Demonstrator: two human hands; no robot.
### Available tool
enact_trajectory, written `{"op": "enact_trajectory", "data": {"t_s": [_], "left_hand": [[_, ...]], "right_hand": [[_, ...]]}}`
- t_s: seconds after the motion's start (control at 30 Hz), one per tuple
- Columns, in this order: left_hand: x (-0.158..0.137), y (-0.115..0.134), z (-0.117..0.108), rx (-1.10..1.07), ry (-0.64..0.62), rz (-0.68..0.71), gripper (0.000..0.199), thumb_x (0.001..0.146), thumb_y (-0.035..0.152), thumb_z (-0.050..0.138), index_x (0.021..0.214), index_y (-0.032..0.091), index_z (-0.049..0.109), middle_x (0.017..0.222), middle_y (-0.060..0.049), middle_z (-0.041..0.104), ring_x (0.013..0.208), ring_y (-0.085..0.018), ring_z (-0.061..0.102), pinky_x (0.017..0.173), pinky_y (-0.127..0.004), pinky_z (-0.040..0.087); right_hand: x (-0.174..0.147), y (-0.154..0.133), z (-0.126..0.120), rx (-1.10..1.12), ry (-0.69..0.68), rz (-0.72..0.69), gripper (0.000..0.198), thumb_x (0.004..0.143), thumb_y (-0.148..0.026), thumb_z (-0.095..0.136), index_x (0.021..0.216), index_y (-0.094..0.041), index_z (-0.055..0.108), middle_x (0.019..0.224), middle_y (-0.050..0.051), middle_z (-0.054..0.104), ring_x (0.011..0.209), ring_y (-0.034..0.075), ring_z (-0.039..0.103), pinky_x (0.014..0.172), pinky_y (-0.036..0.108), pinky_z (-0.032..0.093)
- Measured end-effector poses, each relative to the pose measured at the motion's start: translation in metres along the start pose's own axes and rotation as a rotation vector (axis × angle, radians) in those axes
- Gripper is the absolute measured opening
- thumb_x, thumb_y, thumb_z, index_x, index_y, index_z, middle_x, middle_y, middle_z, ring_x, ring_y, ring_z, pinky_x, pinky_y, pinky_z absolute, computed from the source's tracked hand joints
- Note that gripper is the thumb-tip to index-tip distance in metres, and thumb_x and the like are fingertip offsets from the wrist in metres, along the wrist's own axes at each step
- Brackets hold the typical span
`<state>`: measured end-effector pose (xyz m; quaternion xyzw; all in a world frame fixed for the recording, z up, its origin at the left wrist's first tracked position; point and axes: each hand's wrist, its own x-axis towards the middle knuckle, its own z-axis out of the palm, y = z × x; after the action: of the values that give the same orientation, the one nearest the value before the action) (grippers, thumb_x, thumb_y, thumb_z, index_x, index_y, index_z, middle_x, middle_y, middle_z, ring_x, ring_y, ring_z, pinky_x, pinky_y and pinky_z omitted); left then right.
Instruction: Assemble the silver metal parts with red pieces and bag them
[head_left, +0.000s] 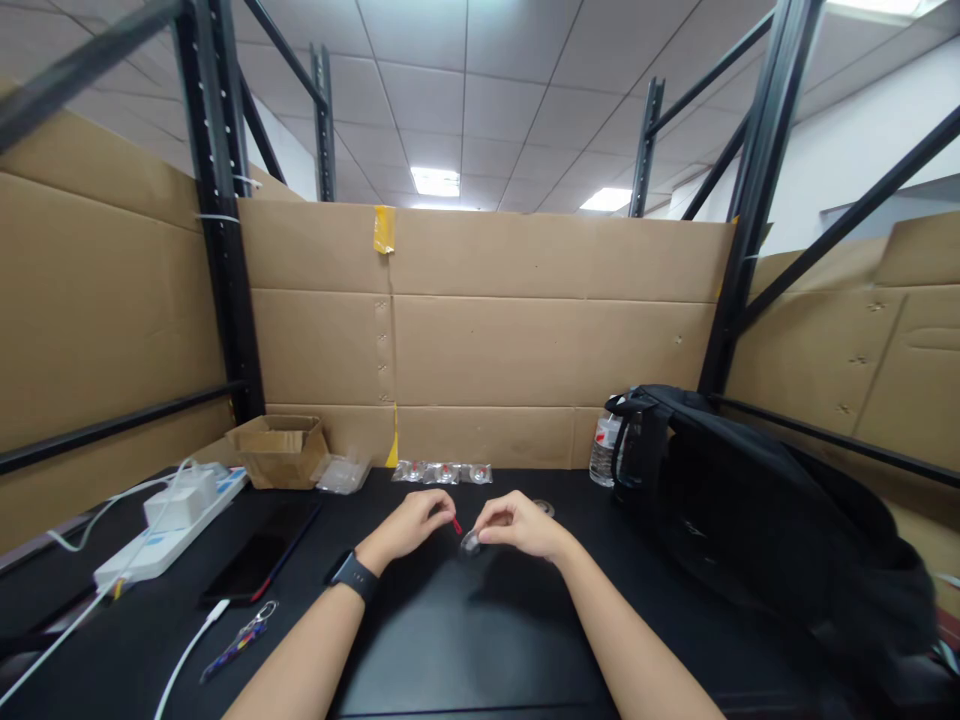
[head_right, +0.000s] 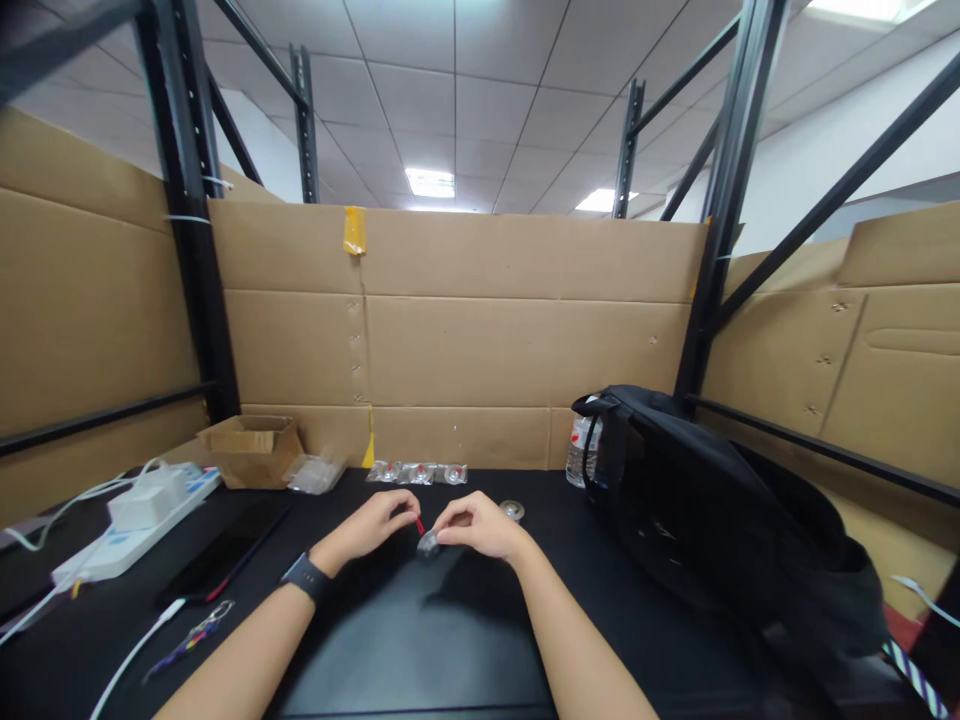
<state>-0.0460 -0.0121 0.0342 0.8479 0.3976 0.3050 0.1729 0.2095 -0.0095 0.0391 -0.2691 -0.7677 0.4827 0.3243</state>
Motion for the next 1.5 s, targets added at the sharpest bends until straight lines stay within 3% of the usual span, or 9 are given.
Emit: {"op": "enact_trajectory", "data": {"t_s": [0.2,0.33,0.5,0.8,1.07,1.17,1.27,1.37,1.5], "left_hand": [[-0.015,-0.039,-0.036,0.178,0.081,-0.107,0.023,0.091,0.037,0.055,0.086,0.019,0.069,0.089,-0.005,0.073,0.084,-0.019,0.064,0.079,-0.027,0.045],[-0.023,-0.058,-0.042,0.206,-0.027,-0.170,0.018,0.083,0.031,0.059,0.081,0.019,0.072,0.086,-0.003,0.074,0.082,-0.018,0.065,0.077,-0.025,0.045],[-0.022,-0.062,-0.034,0.180,-0.065,-0.193,0.018,0.082,0.030,0.058,0.080,0.019,0.072,0.084,-0.002,0.074,0.079,-0.017,0.067,0.073,-0.024,0.045],[-0.022,-0.067,-0.034,0.159,-0.025,-0.209,0.022,0.077,0.032,0.063,0.094,0.020,0.072,0.092,-0.003,0.075,0.085,-0.018,0.067,0.077,-0.025,0.047],[-0.020,-0.064,-0.033,0.129,-0.112,-0.181,0.024,0.085,0.037,0.058,0.092,0.022,0.077,0.091,-0.002,0.076,0.086,-0.020,0.069,0.079,-0.026,0.047],[-0.020,-0.066,-0.032,0.163,-0.066,-0.196,0.025,0.083,0.037,0.061,0.097,0.023,0.076,0.099,-0.004,0.075,0.093,-0.021,0.067,0.084,-0.028,0.047],[-0.019,-0.067,-0.030,0.214,0.018,-0.212,0.031,0.080,0.037,0.065,0.107,0.024,0.073,0.115,-0.007,0.071,0.109,-0.024,0.062,0.096,-0.032,0.044],[-0.019,-0.066,-0.029,0.236,0.037,-0.248,0.033,0.080,0.037,0.066,0.111,0.026,0.071,0.121,-0.007,0.067,0.117,-0.027,0.057,0.102,-0.037,0.042],[-0.020,-0.062,-0.029,0.244,0.034,-0.275,0.031,0.080,0.036,0.066,0.110,0.027,0.070,0.121,-0.006,0.066,0.118,-0.027,0.055,0.103,-0.038,0.041]], "right_hand": [[-0.006,0.018,-0.054,-0.109,0.595,0.111,0.038,0.070,-0.039,0.076,0.100,-0.015,0.072,0.077,0.003,0.069,0.050,0.009,0.053,0.047,0.022,0.041],[-0.016,0.043,-0.085,-0.168,0.752,0.278,0.023,0.070,-0.029,0.071,0.087,-0.013,0.070,0.062,0.002,0.065,0.047,0.011,0.054,0.047,0.022,0.041],[-0.020,0.057,-0.089,-0.458,0.680,0.452,0.012,0.070,-0.019,0.069,0.081,-0.016,0.072,0.066,0.004,0.070,0.059,0.016,0.064,0.058,0.025,0.048],[-0.016,0.063,-0.084,-0.846,0.553,0.377,0.022,0.085,-0.015,0.051,0.083,-0.019,0.073,0.090,0.007,0.075,0.089,0.019,0.069,0.077,0.025,0.046],[-0.017,0.050,-0.072,-0.988,0.577,0.549,0.027,0.094,-0.026,0.044,0.097,-0.025,0.071,0.111,0.008,0.071,0.109,0.026,0.064,0.084,0.036,0.043],[-0.009,0.041,-0.055,-1.100,0.618,0.410,0.033,0.099,-0.037,0.040,0.108,-0.025,0.069,0.116,0.012,0.068,0.112,0.028,0.061,0.093,0.042,0.040],[0.009,0.038,-0.029,-1.157,0.452,0.157,0.036,0.100,-0.041,0.038,0.124,-0.028,0.063,0.133,0.011,0.062,0.125,0.027,0.053,0.103,0.047,0.034],[0.031,0.041,-0.006,-1.144,0.231,0.171,0.050,0.097,-0.046,0.043,0.143,-0.029,0.048,0.153,0.013,0.045,0.140,0.031,0.038,0.109,0.058,0.026],[0.049,0.046,0.004,-1.106,0.163,0.220,0.057,0.097,-0.049,0.040,0.150,-0.026,0.040,0.155,0.015,0.042,0.143,0.033,0.035,0.111,0.065,0.019]]}}
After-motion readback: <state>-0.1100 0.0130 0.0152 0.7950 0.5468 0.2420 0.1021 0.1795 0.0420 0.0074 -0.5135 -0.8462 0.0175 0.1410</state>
